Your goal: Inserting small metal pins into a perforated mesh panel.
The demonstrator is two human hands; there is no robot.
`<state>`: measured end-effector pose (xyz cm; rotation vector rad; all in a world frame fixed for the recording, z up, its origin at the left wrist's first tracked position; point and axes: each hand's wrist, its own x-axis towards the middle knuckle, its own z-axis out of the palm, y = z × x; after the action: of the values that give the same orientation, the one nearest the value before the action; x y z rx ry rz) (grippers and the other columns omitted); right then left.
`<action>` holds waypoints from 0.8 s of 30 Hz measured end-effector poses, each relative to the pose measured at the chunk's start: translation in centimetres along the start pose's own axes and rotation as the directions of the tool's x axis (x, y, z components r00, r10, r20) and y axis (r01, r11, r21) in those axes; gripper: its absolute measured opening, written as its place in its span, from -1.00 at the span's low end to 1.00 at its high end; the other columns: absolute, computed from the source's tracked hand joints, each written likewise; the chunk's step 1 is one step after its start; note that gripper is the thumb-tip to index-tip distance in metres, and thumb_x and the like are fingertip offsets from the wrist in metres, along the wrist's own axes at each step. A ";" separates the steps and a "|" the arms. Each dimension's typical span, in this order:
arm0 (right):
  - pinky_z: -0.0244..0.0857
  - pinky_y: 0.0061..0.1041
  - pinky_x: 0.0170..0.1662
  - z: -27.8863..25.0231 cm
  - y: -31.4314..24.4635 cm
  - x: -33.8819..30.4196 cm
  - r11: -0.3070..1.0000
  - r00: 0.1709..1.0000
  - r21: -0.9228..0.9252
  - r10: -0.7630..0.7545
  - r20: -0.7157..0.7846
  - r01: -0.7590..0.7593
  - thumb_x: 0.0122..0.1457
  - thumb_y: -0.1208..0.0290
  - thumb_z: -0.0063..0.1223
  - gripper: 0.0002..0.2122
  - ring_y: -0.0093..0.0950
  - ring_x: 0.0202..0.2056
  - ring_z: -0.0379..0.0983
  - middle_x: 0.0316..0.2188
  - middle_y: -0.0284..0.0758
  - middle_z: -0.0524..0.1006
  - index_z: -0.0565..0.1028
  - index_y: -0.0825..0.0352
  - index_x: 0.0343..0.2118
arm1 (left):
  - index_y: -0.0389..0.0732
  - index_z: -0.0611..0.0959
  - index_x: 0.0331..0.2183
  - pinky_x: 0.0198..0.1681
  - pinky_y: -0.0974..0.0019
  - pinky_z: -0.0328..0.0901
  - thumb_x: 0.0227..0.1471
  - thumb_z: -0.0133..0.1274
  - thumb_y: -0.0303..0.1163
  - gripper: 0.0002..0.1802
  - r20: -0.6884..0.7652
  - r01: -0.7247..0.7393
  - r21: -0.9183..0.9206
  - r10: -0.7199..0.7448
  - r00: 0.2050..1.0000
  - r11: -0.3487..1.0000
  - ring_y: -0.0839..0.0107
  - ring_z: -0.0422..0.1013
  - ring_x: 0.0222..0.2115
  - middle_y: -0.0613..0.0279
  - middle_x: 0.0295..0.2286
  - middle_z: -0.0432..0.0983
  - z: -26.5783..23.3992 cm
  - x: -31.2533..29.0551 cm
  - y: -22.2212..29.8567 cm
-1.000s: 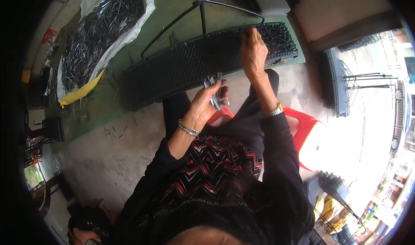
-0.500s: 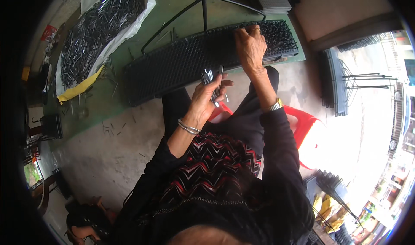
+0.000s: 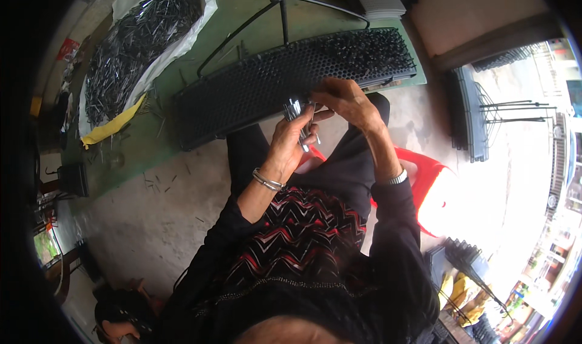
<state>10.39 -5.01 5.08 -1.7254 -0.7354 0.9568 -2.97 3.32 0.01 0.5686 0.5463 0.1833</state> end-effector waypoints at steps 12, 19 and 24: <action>0.17 -0.65 -0.44 0.2 1.6 -0.2 0.999 0.999 0.041 -0.026 -0.043 0.028 0.08 0.48 0.10 -0.89 -0.67 -0.50 0.27 -0.56 -0.44 0.40 0.48 0.43 -0.43 | -0.24 0.51 -0.34 -0.71 0.61 0.00 0.20 -0.11 -0.27 -0.76 -0.011 -0.074 0.151 0.076 0.997 0.986 0.70 0.16 -0.72 0.09 -0.46 0.58 0.7 -0.5 0.4; 0.21 -0.66 -0.41 0.1 1.1 -0.5 0.991 0.995 0.132 -0.016 -0.099 0.029 0.07 0.51 0.07 -0.89 -0.65 -0.49 0.30 -0.54 -0.42 0.43 0.48 0.44 -0.39 | -0.23 0.51 -0.37 -0.72 0.60 0.00 0.19 -0.10 -0.21 -0.72 -0.046 -0.088 0.224 0.100 0.994 0.971 0.72 0.17 -0.73 0.15 -0.52 0.58 0.9 -0.4 0.2; 0.28 -0.64 -0.39 -0.3 0.7 -0.5 0.993 0.998 0.107 0.050 -0.049 -0.044 0.08 0.53 0.05 -0.88 -0.62 -0.47 0.38 -0.51 -0.37 0.48 0.48 0.46 -0.35 | -0.17 0.55 -0.33 -0.68 0.64 0.01 0.18 -0.07 -0.25 -0.79 -0.046 -0.046 0.311 0.063 0.997 0.949 0.70 0.23 -0.67 0.18 -0.49 0.57 0.8 -0.4 0.3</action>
<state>10.44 -5.78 4.58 -1.6747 -0.6023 0.9623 -2.90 3.11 0.94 0.8880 0.6188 0.1669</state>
